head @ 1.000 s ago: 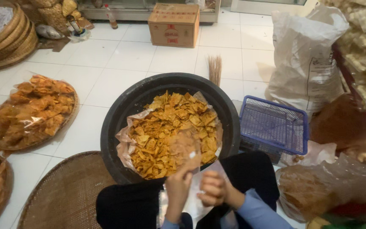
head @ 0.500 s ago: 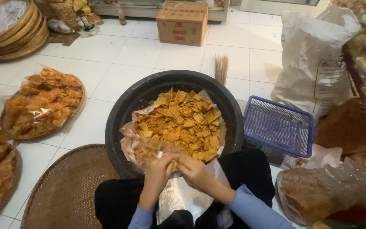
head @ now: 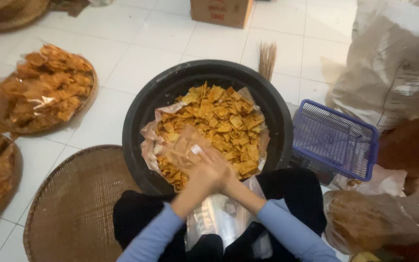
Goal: The person sits on the floor and sorts yellow snack chips in a large black basin. They transfer portions of chips into a blue basket on a digital scale, then place the chips into clear plastic bags.
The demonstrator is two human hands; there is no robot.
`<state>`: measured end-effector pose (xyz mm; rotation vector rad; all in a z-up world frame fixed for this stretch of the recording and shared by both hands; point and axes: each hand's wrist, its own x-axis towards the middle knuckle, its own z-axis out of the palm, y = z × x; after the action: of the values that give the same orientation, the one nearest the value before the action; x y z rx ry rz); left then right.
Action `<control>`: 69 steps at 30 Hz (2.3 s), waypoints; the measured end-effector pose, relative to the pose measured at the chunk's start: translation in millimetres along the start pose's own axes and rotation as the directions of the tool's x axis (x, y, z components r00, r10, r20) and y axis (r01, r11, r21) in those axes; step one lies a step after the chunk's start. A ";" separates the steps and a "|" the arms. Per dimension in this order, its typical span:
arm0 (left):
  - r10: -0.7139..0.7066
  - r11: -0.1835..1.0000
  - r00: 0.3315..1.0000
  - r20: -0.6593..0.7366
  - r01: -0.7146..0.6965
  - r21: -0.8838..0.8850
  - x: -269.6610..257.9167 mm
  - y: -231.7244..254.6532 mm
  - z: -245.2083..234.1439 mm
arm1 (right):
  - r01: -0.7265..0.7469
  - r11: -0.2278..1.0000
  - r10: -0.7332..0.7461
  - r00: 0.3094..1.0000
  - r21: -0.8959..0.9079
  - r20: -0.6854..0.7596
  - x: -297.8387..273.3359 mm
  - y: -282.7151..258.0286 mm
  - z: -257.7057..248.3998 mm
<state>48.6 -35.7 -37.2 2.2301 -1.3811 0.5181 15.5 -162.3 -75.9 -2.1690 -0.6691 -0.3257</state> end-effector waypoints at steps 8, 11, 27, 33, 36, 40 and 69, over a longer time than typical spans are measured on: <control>-0.710 0.704 0.702 -0.054 0.708 -0.063 -14.2 -177.9 -29.8 | -0.191 0.866 0.027 0.941 -0.463 -0.336 40.3 67.4 -51.3; -0.689 0.724 0.722 -0.062 0.690 -0.004 -13.4 -179.9 -24.8 | -0.158 0.869 0.094 0.983 -0.469 -0.157 71.5 132.2 -21.6; -0.584 0.808 0.743 0.328 0.572 0.142 -3.4 -168.4 54.1 | -0.402 0.823 0.562 0.680 -0.401 0.471 -32.1 190.0 232.2; -0.634 0.773 0.665 0.395 0.560 0.296 -4.3 -159.8 67.3 | -0.415 0.826 0.558 0.698 -0.381 0.448 -12.2 172.9 221.1; -0.636 0.770 0.695 0.335 0.599 0.219 -12.7 -157.7 61.7 | -0.428 0.824 0.561 0.708 -0.372 0.428 -18.1 165.6 220.4; -0.645 0.757 0.735 0.208 0.651 0.049 -13.9 -160.9 55.6 | -0.429 0.857 0.514 0.750 -0.284 0.417 -35.5 171.0 207.3; -0.649 0.685 0.652 0.393 0.725 -0.072 -11.3 -161.3 74.9 | -0.505 0.820 0.540 0.838 0.268 -0.076 55.5 88.1 -22.0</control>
<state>194.9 -7.4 -135.0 2.4846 -0.5477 -0.3020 111.0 -205.7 -94.0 -1.9744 -0.0022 -0.1004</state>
